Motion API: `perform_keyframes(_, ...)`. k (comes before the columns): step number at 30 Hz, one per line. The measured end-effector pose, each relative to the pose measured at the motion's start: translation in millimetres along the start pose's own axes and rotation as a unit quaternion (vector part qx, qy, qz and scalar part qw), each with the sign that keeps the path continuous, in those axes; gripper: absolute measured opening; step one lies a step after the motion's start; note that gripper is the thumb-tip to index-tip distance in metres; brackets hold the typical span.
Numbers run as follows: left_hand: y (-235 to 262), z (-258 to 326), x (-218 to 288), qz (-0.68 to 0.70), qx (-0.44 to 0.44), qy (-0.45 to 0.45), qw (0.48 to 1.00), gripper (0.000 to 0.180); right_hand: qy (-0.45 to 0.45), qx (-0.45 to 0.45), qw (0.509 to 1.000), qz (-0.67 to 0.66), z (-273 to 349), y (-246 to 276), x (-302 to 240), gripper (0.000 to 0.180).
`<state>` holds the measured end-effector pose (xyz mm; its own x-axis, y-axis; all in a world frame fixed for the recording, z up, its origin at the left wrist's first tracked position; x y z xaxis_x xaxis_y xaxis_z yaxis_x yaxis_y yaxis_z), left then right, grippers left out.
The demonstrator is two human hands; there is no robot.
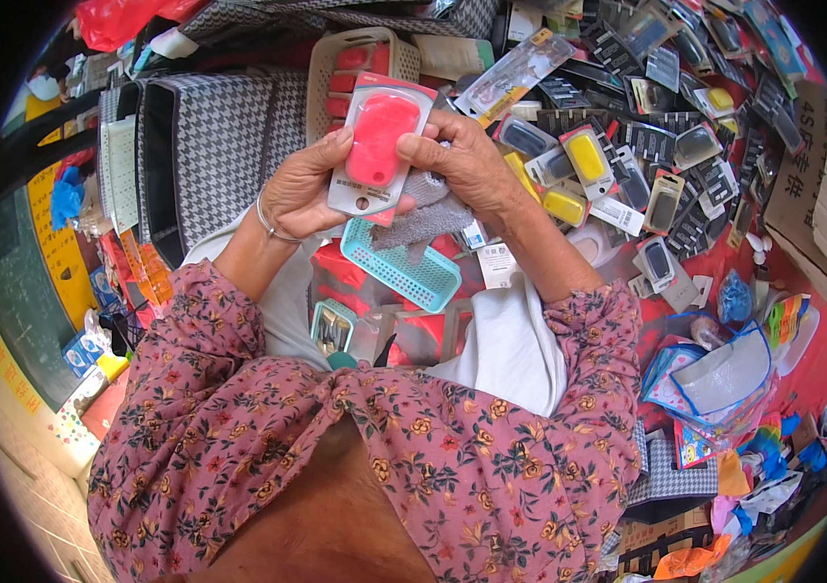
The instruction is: The person picks up individual small packaged items from a large pile on the floor, wipes each one with a cloth, and places them into sorted bins.
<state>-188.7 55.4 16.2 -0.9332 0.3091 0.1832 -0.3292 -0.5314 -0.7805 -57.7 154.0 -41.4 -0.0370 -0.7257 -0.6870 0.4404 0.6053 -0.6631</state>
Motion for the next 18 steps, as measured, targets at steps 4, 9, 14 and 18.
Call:
perform_keyframes(4, 0.8, -1.6, 0.1, -0.006, -0.007, 0.011, 1.000, 0.041, 0.002, 0.000, 1.000, 0.009, 0.4, 1.6, 0.3, 0.031)
perform_keyframes(9, 0.3, -5.6, -1.2, -0.019, 0.007, 0.006, 1.000, 0.041, -0.008, -0.005, 1.000, -0.001, -0.7, 1.3, -3.7, 0.031)
perform_keyframes(14, 1.6, -6.3, 0.9, -0.039, 0.001, -0.007, 0.999, 0.041, -0.033, 0.019, 0.999, -0.010, -12.7, 11.5, 16.2, 0.029)
perform_keyframes(18, -0.6, -7.8, -1.1, -0.051, 0.023, -0.010, 0.998, 0.041, -0.069, 0.017, 0.997, -0.038, -10.9, 14.2, 19.3, 0.029)
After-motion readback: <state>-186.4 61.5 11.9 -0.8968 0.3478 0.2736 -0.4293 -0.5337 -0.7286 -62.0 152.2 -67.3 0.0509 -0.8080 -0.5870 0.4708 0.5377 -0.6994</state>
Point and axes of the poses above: each hand's wrist, its own z-axis away from the middle knuckle, its own y-axis out of the back of the hand, x = y × z, the point moved 1 cm from there along -z, towards the middle knuckle, and after that the axes turned 1 degree about -y, right-handed, at the moved point
